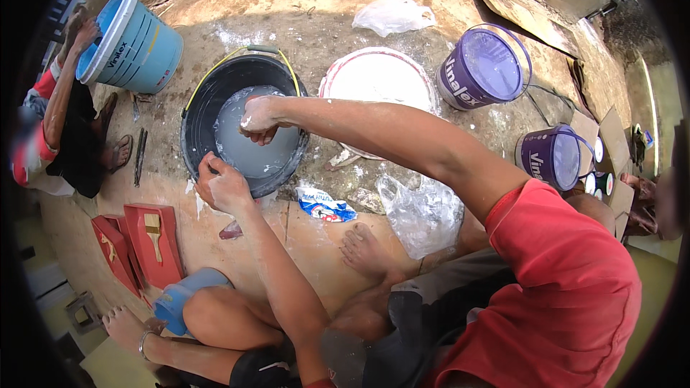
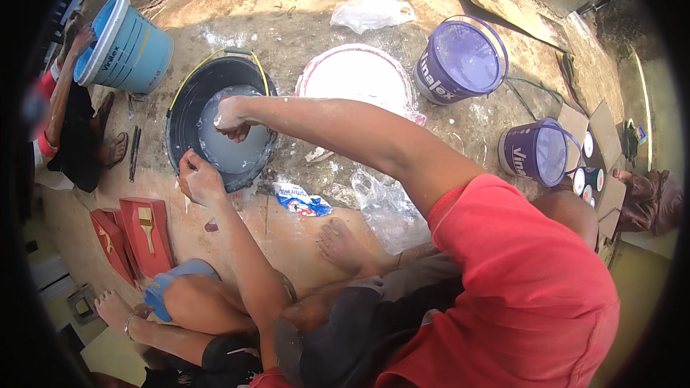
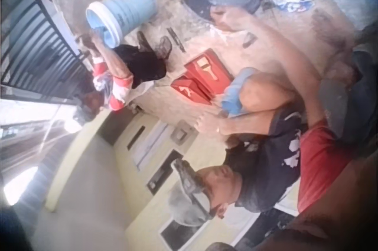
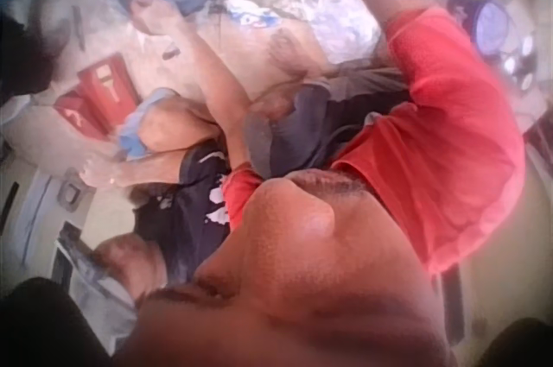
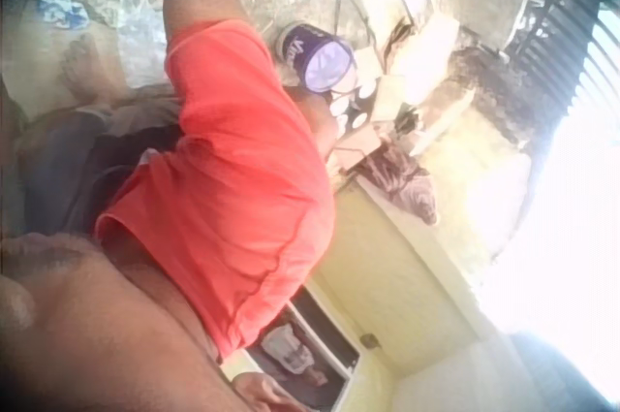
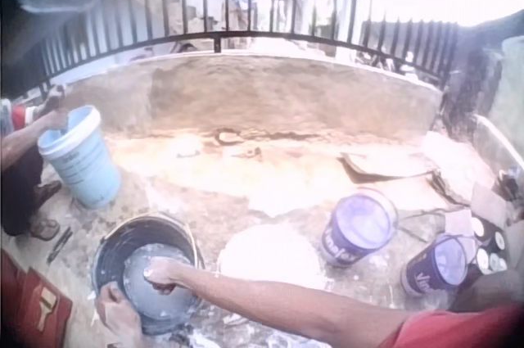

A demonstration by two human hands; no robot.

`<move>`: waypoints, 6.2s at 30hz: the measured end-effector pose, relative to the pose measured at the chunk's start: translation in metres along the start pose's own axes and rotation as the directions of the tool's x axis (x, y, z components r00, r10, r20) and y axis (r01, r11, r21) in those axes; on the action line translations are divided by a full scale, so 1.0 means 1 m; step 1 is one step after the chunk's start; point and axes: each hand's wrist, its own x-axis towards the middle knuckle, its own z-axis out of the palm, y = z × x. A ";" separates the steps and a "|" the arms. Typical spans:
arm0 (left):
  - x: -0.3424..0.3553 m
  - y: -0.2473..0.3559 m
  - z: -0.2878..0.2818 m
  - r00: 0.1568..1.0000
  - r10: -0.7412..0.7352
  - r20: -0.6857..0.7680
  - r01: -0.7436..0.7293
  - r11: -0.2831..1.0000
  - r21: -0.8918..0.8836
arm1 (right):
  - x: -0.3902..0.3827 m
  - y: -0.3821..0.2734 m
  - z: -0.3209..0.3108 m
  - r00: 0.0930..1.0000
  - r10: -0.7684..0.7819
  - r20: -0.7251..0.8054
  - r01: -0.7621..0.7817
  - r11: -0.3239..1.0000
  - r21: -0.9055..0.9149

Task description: The person sits on the floor and mixes a white substance in a bucket using a trowel. They add water from a black bucket and a powder from a small packet, then scrape the sides of the bucket to combine the ingredients.

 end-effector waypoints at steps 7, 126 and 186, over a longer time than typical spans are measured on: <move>-0.004 0.015 0.004 0.998 -0.039 0.056 0.041 0.999 -0.026 | 0.105 0.045 -0.001 0.978 0.211 0.009 -0.153 0.738 -0.658; 0.003 -0.010 0.011 0.999 -0.023 -0.043 0.022 1.000 -0.022 | -0.119 -0.039 -0.115 0.907 0.293 0.302 -0.225 0.944 -0.240; 0.002 -0.001 0.013 0.998 -0.067 0.011 0.066 0.997 0.039 | -0.155 0.103 -0.205 0.965 0.252 0.077 -0.145 0.751 -0.644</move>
